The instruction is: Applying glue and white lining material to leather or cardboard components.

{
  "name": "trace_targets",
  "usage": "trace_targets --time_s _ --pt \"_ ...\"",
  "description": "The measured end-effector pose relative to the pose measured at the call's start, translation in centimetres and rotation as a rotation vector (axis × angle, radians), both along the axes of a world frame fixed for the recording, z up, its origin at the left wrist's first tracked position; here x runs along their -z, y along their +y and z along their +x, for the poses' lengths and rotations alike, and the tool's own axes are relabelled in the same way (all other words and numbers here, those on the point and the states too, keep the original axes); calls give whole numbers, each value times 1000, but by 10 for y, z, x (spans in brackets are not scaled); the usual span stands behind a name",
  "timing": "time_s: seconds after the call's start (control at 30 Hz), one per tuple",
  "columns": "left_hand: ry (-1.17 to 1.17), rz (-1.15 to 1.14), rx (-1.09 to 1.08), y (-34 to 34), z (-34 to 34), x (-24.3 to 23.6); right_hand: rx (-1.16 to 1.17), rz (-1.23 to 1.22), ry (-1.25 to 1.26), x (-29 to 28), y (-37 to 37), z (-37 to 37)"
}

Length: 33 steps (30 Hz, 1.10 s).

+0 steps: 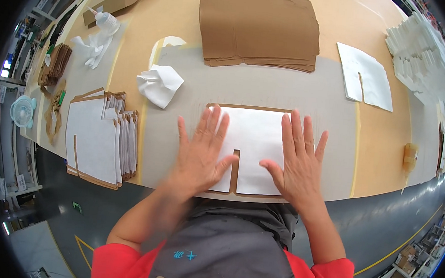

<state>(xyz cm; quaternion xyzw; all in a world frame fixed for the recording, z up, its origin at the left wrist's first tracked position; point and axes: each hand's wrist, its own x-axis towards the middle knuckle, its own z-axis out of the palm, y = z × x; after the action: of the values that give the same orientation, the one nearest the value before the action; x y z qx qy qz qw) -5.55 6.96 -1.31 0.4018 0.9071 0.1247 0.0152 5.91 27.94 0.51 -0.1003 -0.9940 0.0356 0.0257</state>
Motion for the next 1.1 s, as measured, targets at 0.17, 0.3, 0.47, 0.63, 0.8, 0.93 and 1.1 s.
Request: trace_targets --time_s 0.17,0.3,0.47,0.63,0.8,0.93,1.1 --pt "-93 -33 64 -6 13 2 4 0 -145 6 -2 7" --pt "-123 -39 157 -18 25 7 -28 -45 -200 12 -1 13" --pt "-150 89 -65 -32 7 -1 -70 76 -25 -14 -16 -18" --pt "-120 301 -242 -49 -18 15 -344 -363 246 3 -31 -100" --pt "-192 363 -261 -49 -17 10 -449 -197 130 4 -35 -118" --pt "-190 373 -271 -51 -19 13 -576 -5 -24 1 -35 -130" --pt "-150 348 -268 -50 -19 10 -659 -59 31 0 -27 -129"
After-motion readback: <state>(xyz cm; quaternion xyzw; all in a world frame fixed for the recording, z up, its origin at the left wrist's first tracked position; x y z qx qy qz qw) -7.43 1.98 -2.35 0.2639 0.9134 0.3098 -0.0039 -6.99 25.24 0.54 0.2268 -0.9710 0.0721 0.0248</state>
